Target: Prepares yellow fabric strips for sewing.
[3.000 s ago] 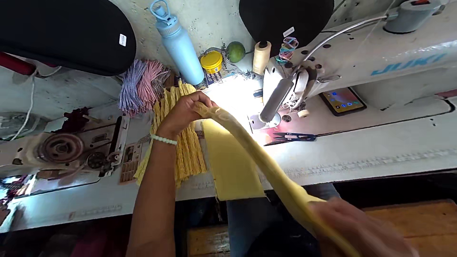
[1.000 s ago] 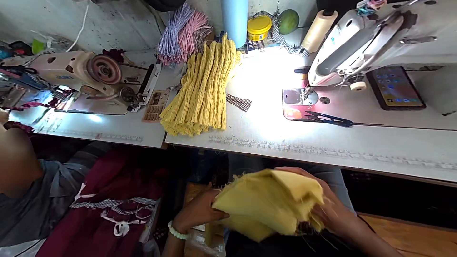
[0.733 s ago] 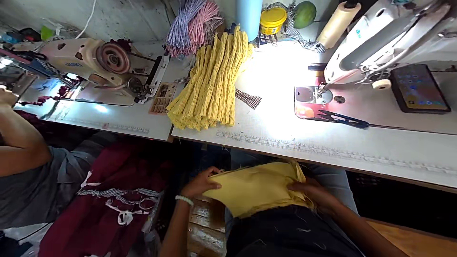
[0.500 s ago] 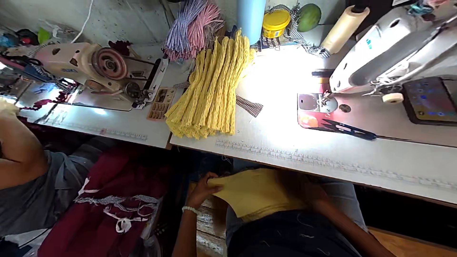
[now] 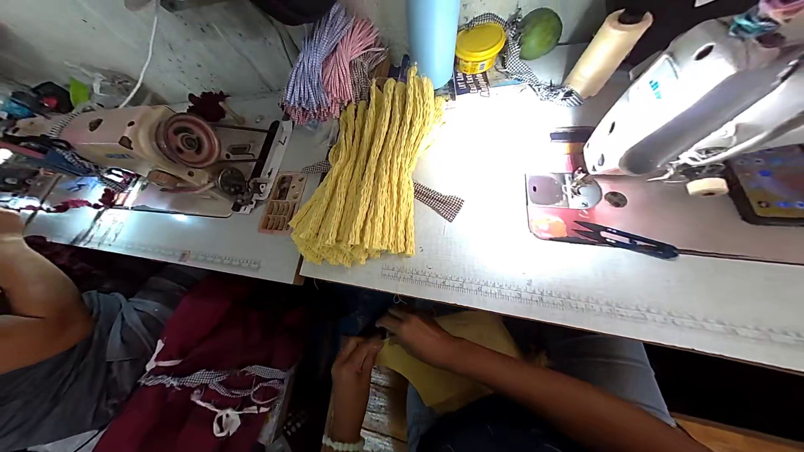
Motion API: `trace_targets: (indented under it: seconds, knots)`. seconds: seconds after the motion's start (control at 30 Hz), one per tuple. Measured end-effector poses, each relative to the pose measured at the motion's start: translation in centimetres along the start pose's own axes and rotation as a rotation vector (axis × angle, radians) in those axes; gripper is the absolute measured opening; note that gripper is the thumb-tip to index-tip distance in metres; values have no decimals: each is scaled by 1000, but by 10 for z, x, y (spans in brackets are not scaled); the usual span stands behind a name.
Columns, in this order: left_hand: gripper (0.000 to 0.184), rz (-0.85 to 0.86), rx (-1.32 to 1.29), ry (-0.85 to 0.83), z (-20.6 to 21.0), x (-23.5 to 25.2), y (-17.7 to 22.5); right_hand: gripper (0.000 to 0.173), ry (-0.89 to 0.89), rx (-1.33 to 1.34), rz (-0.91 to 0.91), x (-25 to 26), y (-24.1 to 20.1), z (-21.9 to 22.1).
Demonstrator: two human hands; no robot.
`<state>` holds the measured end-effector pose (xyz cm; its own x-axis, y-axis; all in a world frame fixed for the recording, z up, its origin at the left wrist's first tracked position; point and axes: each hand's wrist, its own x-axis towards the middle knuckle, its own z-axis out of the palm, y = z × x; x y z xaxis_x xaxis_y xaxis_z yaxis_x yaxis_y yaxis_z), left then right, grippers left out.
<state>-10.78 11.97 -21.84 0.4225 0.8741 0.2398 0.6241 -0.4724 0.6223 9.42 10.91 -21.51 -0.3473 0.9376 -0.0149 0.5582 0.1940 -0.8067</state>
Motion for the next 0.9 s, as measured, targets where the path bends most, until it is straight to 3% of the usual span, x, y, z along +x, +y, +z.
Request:
trace_targets:
  seconds: [0.17,0.3,0.43,0.53,0.6,0.7,0.77,0.9]
  knots:
    - [19,-78,7,-42,-5,4,3,12,103,5,-98,-4,3,7]
    - [28,48,30,31,-11,34,16,9,282,-48,-181,-15,8,5]
    - [19,302,-133,119,-23,108,85,15,267,25,-160,-29,3,-4]
    - [23,432,-191,15,-11,177,140,16,204,120,-130,-39,-2,-10]
    - [27,453,-121,-75,9,228,157,14,173,158,-138,-48,-5,-14]
    - [49,323,73,-183,39,294,153,8,172,197,-184,-69,-7,-24]
    - [59,189,204,-134,46,319,153,8,198,229,-187,-83,-9,-34]
    - [48,35,339,-95,42,340,160,8,345,241,-217,-107,-8,-47]
